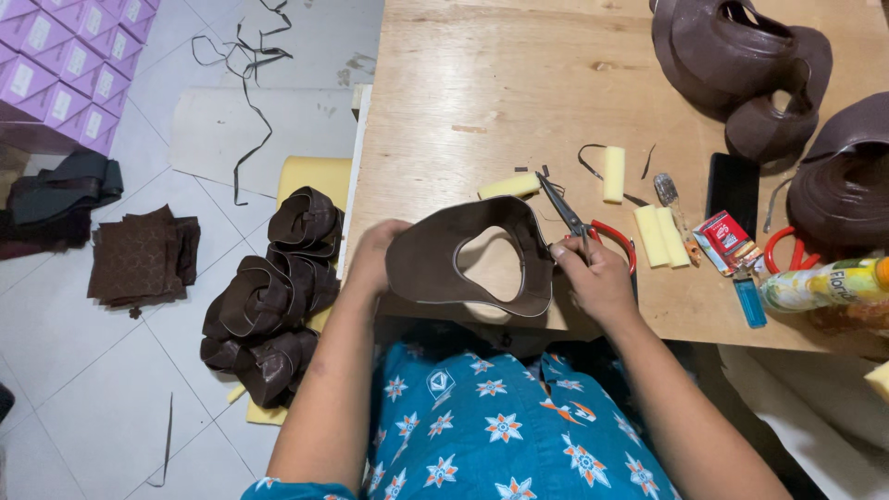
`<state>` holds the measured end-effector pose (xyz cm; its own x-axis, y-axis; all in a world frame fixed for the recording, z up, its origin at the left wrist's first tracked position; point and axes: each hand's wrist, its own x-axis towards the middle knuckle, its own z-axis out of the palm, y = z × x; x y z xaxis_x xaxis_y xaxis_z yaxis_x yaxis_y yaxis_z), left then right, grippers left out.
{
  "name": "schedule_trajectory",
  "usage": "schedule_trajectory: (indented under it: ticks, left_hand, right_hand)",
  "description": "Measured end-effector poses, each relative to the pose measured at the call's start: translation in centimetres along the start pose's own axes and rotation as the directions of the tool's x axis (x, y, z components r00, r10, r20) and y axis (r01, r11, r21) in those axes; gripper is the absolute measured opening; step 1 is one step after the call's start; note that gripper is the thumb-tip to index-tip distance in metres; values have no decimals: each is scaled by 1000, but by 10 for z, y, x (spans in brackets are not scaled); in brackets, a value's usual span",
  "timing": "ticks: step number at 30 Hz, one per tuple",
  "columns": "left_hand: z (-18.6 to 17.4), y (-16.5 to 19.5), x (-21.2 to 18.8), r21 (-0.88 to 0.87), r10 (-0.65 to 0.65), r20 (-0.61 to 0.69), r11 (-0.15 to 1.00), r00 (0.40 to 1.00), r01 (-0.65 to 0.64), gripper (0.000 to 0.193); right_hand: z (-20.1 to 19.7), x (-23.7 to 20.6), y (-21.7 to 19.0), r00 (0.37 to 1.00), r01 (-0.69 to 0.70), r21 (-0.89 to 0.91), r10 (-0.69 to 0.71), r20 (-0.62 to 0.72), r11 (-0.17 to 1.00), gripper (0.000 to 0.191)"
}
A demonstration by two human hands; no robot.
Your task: The person trims excess material from brown shoe parts using shears. They handle multiple pieces one at a time, cutting along edges and occasionally turning the parts over to access different sides. Finished pieces are placed on the table.
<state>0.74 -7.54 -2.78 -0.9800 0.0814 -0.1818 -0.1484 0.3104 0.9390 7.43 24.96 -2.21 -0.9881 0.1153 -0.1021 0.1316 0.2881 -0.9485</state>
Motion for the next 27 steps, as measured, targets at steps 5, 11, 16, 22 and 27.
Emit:
schedule_trajectory:
  ticks: [5,11,16,22,27]
  left_hand:
    - [-17,57,-17,26,124,-596,990,793,-135,15]
    - [58,82,-44,-147,14,37,989,999,-8,34]
    - [122,54,-40,-290,-146,177,937,973,193,40]
    - [137,10,-29,-440,-139,163,876,977,198,25]
    - [139,-13,-25,-323,-22,140,944,990,67,22]
  right_hand:
    - [4,-2,1,993,-118,-3,118,-23,993,24]
    - [4,-2,-4,999,-42,-24,42,31,999,22]
    - [11,0,-10,987,104,-59,-96,129,993,21]
    - [19,-1,-5,989,34,-53,-27,143,998,23]
    - [24,7,8,999,-27,-178,32,25,984,26]
